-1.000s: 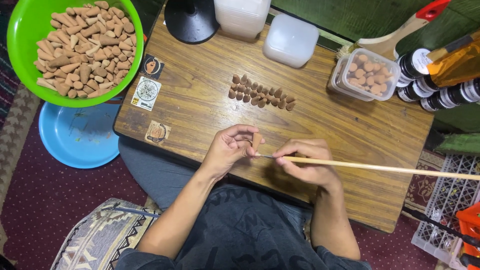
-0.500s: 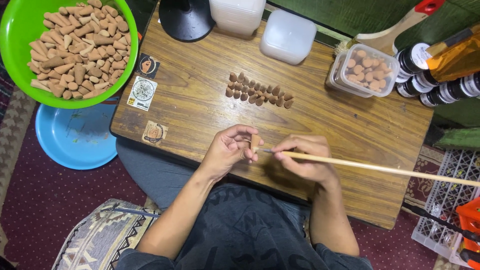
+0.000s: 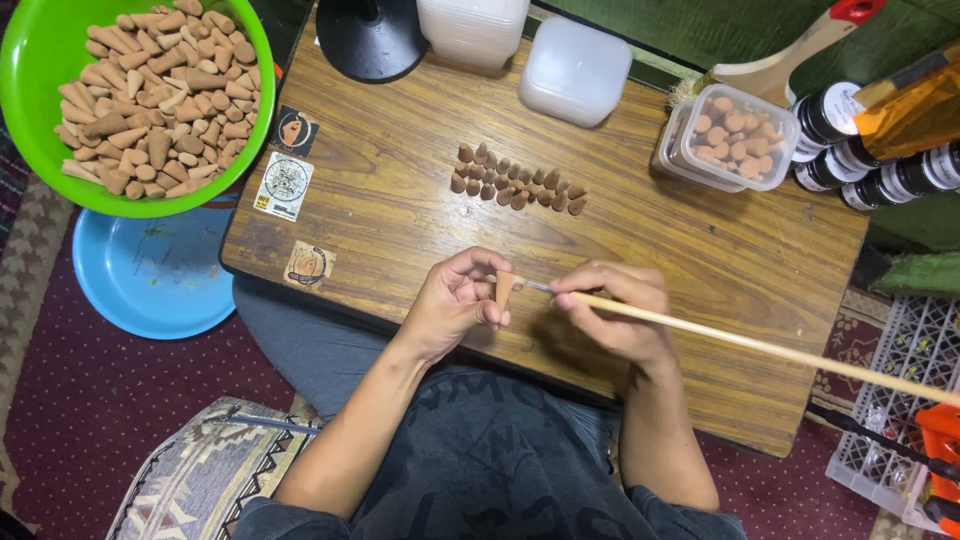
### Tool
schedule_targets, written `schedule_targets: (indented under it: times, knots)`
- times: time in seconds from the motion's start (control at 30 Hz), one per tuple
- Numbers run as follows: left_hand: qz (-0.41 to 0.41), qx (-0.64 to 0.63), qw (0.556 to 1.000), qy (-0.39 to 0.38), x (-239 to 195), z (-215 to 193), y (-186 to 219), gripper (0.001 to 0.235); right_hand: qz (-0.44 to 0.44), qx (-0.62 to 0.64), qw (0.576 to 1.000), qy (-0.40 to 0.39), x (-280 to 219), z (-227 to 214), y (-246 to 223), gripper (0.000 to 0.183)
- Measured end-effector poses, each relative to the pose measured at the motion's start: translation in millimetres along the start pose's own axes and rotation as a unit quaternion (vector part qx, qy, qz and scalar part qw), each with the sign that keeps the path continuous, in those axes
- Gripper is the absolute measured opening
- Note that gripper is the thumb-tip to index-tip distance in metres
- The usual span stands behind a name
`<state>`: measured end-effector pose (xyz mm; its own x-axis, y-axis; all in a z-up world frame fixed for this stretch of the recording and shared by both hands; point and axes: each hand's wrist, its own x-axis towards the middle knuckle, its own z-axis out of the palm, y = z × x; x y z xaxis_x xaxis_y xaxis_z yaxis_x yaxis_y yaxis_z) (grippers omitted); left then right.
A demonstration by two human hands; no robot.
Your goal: Painting the tips of incense cones with a brush and arranging them in organized rows on a wooden table.
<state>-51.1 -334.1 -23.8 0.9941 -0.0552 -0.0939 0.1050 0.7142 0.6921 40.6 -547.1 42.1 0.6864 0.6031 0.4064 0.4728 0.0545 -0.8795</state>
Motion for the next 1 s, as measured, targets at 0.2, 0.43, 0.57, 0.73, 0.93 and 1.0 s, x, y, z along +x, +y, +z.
schedule_targets:
  times: [0.2,0.43,0.57,0.73,0.93,1.0]
  knots:
    - [-0.008,-0.001,1.000,0.003,0.8,8.5,7.5,0.055,-0.009,0.040,0.999,-0.025,-9.5,6.4,-2.7,0.005]
    - [-0.004,0.006,1.000,0.002,1.9,3.7,3.9,0.054,-0.007,-0.021,1.000,0.015,1.7,0.5,2.9,0.006]
    - [-0.007,0.019,1.000,0.006,1.4,6.0,6.1,0.056,0.001,0.014,1.000,-0.012,0.8,5.0,-12.4,0.004]
    - [-0.008,0.009,1.000,0.000,0.3,13.1,10.4,0.056,-0.003,0.030,0.999,-0.029,-2.8,4.3,-3.2,0.005]
    - [-0.001,0.002,1.000,-0.008,0.7,15.7,15.6,0.056,-0.014,0.017,1.000,0.004,1.2,2.2,-10.9,0.005]
    - [-0.005,-0.003,1.000,-0.008,0.5,16.2,14.1,0.056,-0.018,0.041,0.999,-0.025,7.4,6.9,-27.1,0.004]
